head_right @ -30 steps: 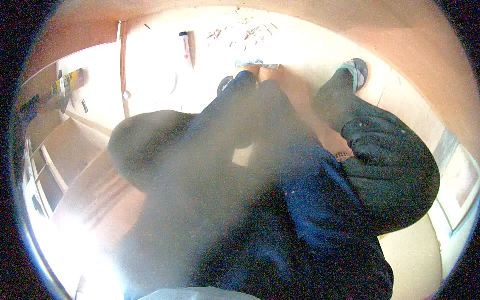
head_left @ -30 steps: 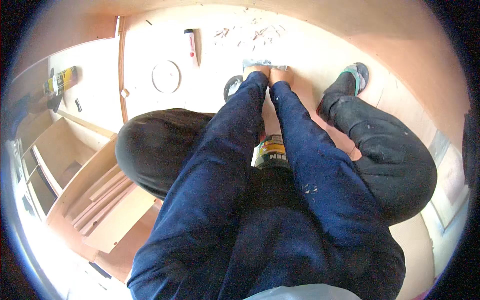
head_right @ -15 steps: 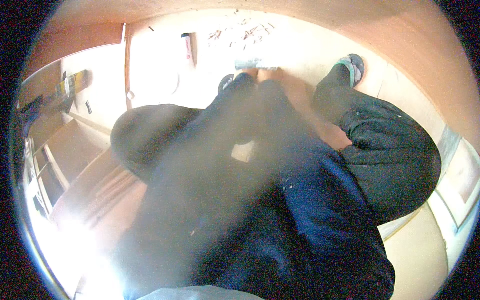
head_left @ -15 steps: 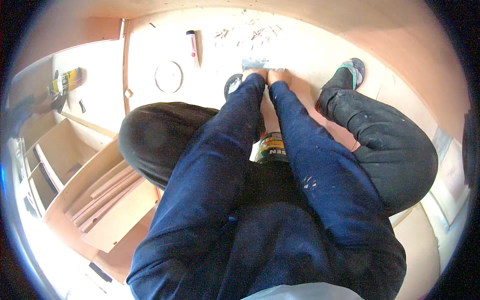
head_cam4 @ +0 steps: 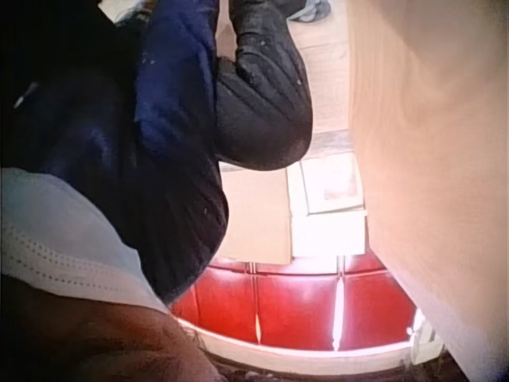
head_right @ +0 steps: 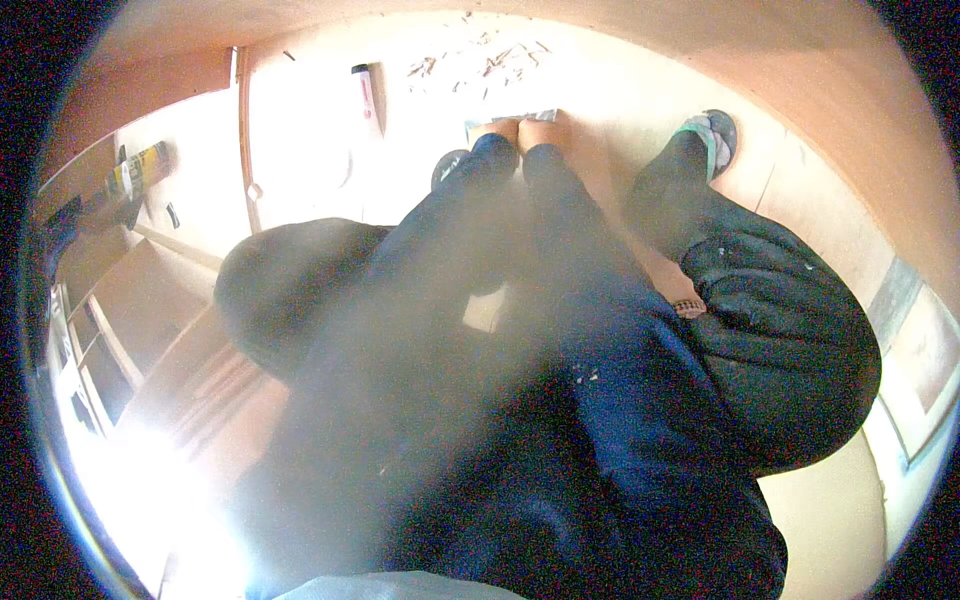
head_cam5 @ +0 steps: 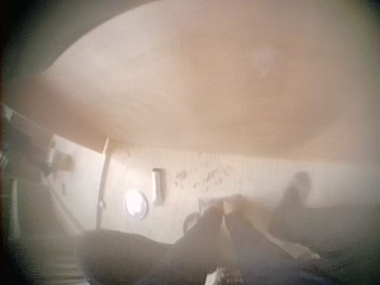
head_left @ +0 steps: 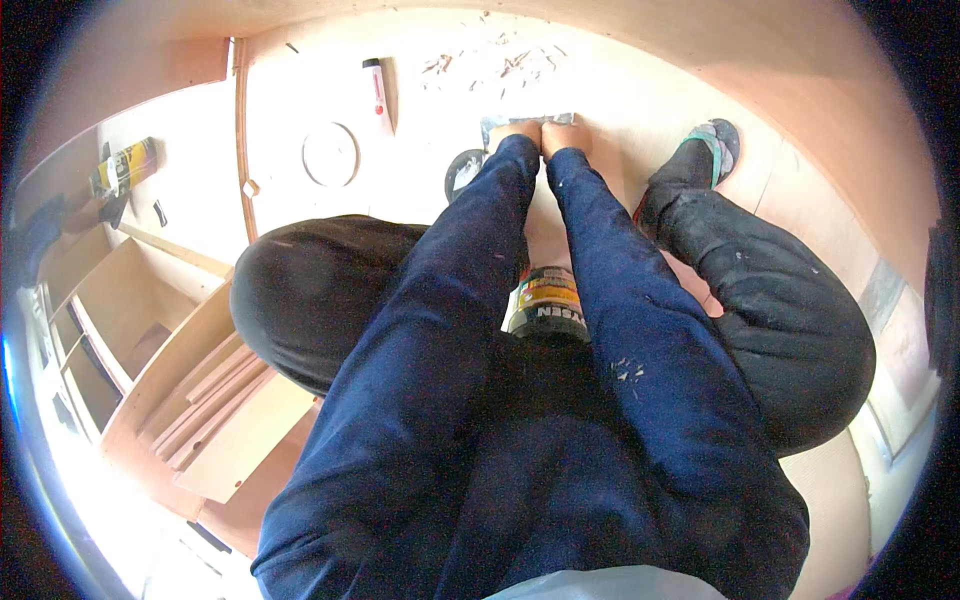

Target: Applying wood filler or adhesive to a joint or surface during furniture assembly or repair.

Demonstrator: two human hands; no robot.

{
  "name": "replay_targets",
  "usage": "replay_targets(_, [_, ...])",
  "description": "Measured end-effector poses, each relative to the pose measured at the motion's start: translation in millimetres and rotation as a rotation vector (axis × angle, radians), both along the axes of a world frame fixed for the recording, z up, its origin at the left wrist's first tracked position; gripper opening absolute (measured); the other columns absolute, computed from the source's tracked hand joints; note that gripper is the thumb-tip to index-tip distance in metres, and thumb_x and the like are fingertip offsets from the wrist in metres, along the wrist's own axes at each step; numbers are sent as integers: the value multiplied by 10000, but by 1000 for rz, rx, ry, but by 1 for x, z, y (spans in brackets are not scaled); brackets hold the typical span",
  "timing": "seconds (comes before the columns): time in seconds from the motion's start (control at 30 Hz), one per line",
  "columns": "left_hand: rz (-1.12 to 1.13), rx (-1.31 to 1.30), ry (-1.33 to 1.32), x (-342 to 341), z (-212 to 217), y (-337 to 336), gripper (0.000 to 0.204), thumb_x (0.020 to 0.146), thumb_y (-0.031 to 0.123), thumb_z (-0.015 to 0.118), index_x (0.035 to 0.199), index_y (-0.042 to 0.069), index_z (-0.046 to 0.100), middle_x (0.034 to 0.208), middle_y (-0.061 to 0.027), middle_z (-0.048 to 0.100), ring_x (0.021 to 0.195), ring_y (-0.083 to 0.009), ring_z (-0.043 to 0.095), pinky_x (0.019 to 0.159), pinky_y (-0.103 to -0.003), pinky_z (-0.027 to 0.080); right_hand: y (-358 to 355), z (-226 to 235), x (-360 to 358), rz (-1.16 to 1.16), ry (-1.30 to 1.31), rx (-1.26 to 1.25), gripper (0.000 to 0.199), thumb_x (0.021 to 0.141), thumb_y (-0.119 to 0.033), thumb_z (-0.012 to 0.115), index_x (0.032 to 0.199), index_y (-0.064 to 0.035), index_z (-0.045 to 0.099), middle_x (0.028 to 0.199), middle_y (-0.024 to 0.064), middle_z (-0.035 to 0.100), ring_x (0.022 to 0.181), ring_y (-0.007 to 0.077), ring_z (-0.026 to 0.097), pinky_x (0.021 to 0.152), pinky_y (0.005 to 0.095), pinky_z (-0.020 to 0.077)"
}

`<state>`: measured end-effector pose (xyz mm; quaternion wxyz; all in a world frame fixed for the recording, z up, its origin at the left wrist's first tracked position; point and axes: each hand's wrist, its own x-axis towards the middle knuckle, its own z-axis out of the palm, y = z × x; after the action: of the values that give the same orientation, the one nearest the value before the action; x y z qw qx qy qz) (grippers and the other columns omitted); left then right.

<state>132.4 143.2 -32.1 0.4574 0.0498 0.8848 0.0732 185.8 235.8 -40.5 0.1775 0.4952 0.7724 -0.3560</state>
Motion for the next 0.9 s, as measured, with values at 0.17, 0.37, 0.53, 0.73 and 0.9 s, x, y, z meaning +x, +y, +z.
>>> replay_targets(0.17, [-64,26,-4,-9,-5,4,424,1006,315,509,1361,138,661,1430,-140,614,1304,-312,607,1072,-411,491,11,-21,-21,46,95,-78,416,809,-339,617,982,12,758,1088,276,723,1046,398,704,910,460,549])
replay_targets(0.37, [-16,-39,-39,22,17,-23,423,1008,311,512,1365,134,658,1430,-142,614,1305,-313,607,1069,-414,494,-24,-19,28,97,22,-58,461,853,-352,601,1203,-71,707,1231,226,690,1150,401,653,989,455,508])
replay_targets(0.53, [69,-94,-88,38,51,-39,423,1010,307,514,1368,132,655,1430,-143,614,1305,-314,607,1067,-415,496,-47,8,45,-103,23,-92,469,832,-334,615,1202,-61,709,1188,233,705,1128,410,661,981,453,513])
replay_targets(0.73, [-187,-142,-159,29,48,-29,389,1011,267,516,1344,142,675,1352,-137,669,1259,-323,640,1043,-440,519,-39,26,32,-87,-29,-119,419,823,-299,619,1155,-71,734,1148,229,721,1107,402,675,979,449,520])
replay_targets(0.9, [-159,-8,93,3,-5,-24,363,1001,277,527,1293,161,709,1340,-132,675,1248,-298,652,1021,-450,529,-27,3,-7,34,73,-8,403,822,-302,617,1126,-69,744,1110,226,731,1092,390,685,968,433,532])
